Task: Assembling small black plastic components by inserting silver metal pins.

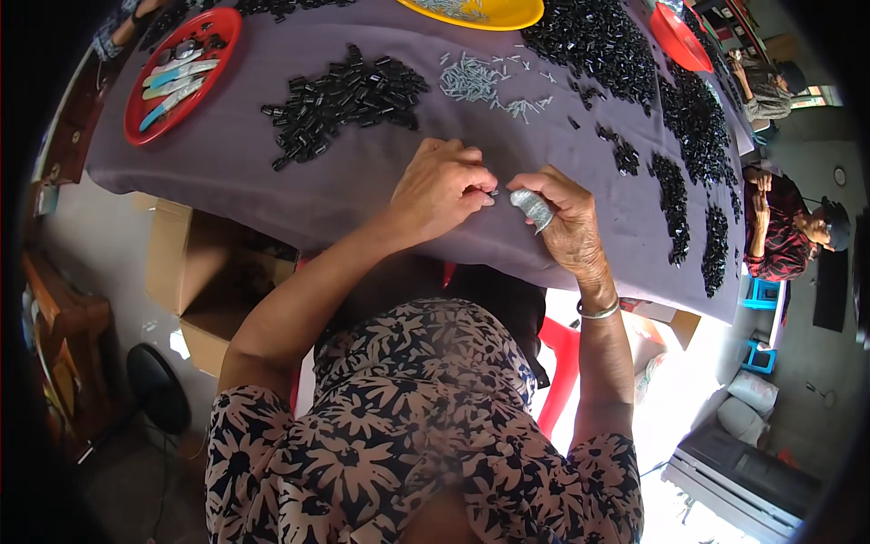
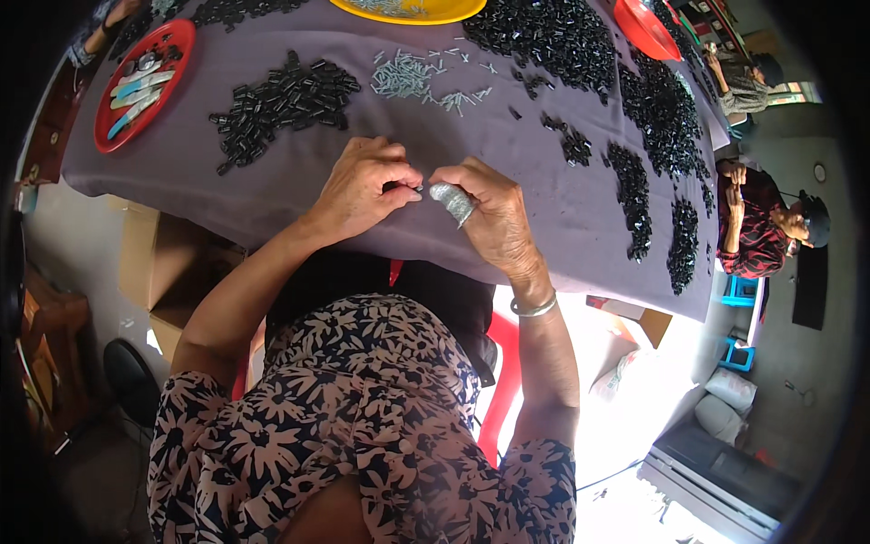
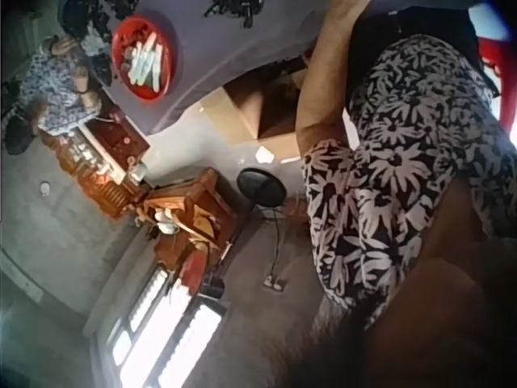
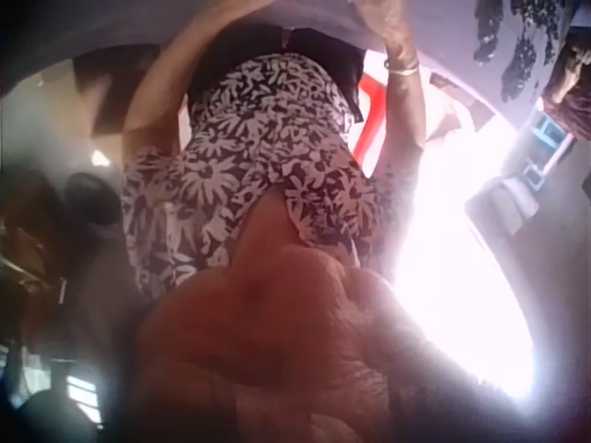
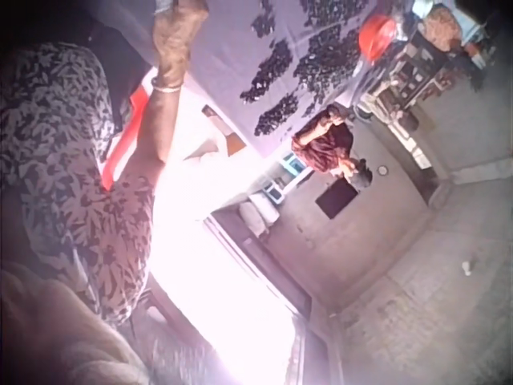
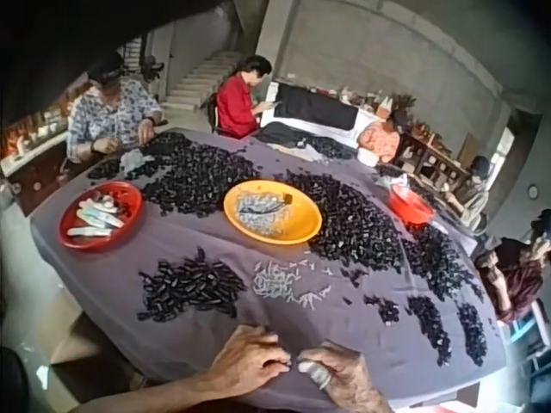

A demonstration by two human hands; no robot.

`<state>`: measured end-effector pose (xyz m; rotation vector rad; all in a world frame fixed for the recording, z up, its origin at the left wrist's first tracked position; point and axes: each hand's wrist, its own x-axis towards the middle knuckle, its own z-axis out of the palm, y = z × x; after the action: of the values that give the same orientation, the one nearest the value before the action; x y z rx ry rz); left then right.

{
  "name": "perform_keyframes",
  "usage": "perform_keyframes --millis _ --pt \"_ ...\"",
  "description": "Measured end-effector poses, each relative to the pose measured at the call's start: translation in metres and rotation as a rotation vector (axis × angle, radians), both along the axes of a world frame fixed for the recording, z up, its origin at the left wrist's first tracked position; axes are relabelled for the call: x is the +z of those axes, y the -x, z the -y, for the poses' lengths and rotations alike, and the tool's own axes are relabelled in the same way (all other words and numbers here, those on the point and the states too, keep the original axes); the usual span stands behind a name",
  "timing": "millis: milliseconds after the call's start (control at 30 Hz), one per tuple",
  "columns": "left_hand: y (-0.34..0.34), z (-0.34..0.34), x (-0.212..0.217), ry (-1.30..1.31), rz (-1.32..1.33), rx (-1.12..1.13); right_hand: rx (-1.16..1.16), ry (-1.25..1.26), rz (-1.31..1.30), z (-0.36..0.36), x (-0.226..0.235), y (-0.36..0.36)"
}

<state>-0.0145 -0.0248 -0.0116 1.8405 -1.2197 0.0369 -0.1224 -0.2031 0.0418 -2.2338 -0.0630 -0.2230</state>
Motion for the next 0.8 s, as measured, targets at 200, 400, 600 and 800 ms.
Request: perform_keyframes --millis 200,400,600,800 --pt "0.0 -0.002 -0.001 -0.011 -0.009 0.006 0.02 0.159 0.024 -0.013 0.006 -0.004" --pt "0.0 0.0 -0.003 0.0 -0.019 0.001 -0.012 0.038 0.01 -0.018 -0.002 -0.009" --pt "-0.001 -0.001 -0.003 -0.014 -0.013 -0.006 0.049 0.064 0.003 -0.016 0.001 -0.013" --pt "0.0 0.0 -0.004 0.0 -0.01 -0.007 0.129 0.181 -0.008 -0.014 0.011 -0.016"
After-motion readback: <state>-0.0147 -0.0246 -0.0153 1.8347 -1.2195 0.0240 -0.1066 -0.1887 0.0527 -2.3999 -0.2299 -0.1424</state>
